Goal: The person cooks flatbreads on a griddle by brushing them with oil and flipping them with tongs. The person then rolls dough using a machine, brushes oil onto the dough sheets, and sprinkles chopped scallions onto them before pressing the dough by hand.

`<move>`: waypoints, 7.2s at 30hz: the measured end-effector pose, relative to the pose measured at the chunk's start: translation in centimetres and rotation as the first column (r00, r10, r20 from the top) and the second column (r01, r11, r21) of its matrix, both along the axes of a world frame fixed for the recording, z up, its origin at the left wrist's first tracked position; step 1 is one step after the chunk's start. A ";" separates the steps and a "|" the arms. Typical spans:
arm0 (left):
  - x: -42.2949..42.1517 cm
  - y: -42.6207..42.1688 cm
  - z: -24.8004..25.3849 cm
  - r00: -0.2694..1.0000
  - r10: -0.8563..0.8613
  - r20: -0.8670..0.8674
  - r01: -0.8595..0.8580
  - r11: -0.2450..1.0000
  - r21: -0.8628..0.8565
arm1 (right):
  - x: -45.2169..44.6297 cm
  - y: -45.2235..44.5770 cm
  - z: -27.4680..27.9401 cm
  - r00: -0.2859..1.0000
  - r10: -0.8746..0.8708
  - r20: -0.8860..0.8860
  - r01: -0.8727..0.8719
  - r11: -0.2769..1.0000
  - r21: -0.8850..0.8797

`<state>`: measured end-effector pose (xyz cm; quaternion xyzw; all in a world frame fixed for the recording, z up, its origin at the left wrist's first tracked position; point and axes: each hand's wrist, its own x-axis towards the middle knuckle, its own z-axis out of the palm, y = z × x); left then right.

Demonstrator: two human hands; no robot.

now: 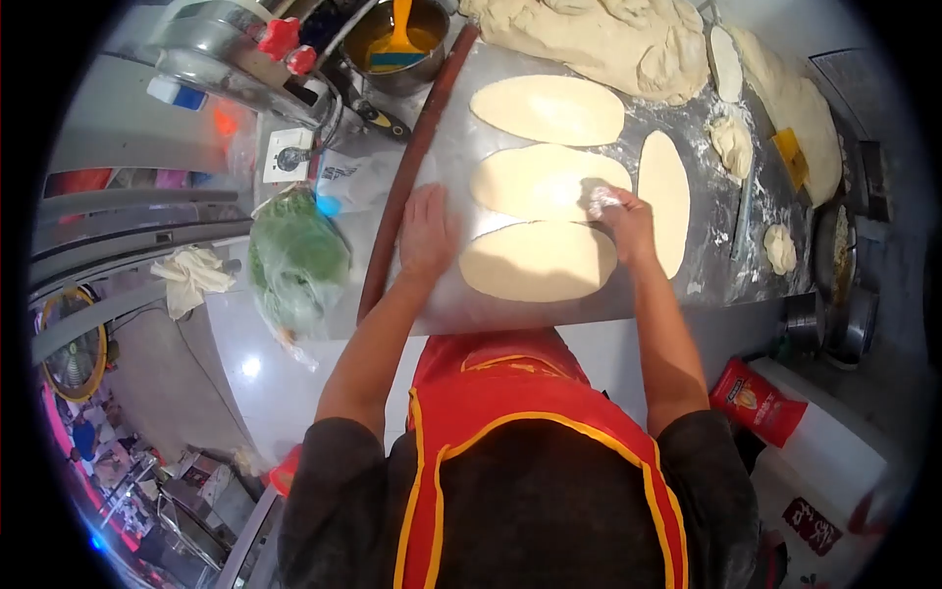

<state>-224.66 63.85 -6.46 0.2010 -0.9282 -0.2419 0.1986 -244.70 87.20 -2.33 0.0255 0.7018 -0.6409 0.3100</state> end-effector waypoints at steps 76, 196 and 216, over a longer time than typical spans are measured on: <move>-2.0 0.6 1.1 0.984 0.069 0.166 -0.065 0.997 -0.029 | -13.9 -2.1 -3.8 0.343 0.725 -0.597 0.029 0.627 0.779; 1.1 9.0 2.5 0.988 0.152 0.018 -0.141 0.860 0.491 | 10.6 0.8 0.6 0.739 0.450 -0.502 -0.288 0.884 0.369; -12.1 8.2 3.0 0.990 0.064 0.126 -0.111 0.907 0.406 | -3.1 3.7 -0.6 0.654 0.511 -0.558 -0.080 0.780 0.621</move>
